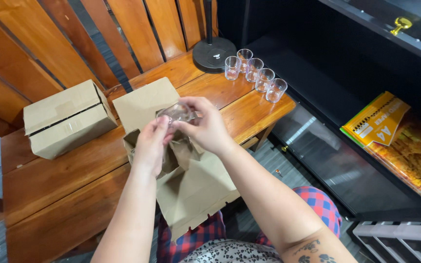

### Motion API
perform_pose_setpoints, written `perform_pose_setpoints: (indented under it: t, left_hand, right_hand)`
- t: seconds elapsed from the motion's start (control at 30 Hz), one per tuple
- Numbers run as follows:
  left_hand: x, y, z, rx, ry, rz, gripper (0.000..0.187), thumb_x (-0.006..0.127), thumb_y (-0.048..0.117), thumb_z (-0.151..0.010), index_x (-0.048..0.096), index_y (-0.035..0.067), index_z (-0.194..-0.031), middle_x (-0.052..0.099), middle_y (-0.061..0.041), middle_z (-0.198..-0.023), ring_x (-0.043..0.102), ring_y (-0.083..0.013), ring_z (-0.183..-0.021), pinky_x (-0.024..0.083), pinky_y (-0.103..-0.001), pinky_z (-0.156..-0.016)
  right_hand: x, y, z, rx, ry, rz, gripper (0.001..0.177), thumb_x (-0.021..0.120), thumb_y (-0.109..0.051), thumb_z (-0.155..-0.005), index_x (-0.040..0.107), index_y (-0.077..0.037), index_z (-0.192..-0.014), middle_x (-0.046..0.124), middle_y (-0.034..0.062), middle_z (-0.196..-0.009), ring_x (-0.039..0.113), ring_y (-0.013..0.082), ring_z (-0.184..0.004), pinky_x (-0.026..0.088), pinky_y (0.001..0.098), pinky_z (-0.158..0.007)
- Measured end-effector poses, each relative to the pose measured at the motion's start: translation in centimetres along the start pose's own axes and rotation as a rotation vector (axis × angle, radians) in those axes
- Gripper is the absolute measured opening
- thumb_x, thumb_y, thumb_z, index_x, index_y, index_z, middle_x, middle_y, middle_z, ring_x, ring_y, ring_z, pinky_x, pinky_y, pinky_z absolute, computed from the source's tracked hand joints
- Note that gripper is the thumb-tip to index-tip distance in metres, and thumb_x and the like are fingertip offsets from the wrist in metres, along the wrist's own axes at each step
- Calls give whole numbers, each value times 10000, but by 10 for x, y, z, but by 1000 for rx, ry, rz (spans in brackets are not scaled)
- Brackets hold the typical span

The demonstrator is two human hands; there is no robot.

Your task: The person opens a cardboard box containing small glasses and removes them one by one. They place the glasses on a wooden bench and then transfer them to a nearby shelf, arranging them in rows.

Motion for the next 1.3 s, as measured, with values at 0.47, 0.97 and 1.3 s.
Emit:
perform_pose_setpoints:
  t: [0.47, 0.97, 1.3]
  left_hand:
    - [86, -10, -34, 221, 25, -10, 575, 931, 240, -823, 581, 9, -1215, 718, -115, -1031, 748, -169, -885, 633, -285, -798]
    - [154, -50, -86, 376, -22, -443, 644, 978, 217, -621, 645, 105, -1161, 757, -126, -1056, 765, -261, -968, 631, -359, -835]
    - [193, -117, -172, -33, -139, -773, 742, 916, 325, -595, 575, 284, -1252, 735, 51, -1209, 664, -165, -1236, 531, -334, -1060]
  right_hand:
    - [-70, 33, 9, -2, 223, -187, 623, 891, 68, -702, 651, 11, -1275, 677, 82, -1163, 639, 134, -1086, 626, 296, -883]
    - [-133, 83, 7, 0, 504, 210, 488, 842, 59, -712, 750, -14, -1186, 730, 160, -1063, 727, 257, -1010, 657, 334, -832]
    - [-168, 176, -22, 236, 599, 498, 470, 805, -24, -711, 752, -87, -1174, 670, 81, -944, 707, 187, -869, 664, 226, -692]
Point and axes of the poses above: each hand's wrist, its own z-axis away from the middle knuckle, its own x-axis out of the palm, y = z × x, the point moved 5 cm from there along -z, towards the middle knuckle
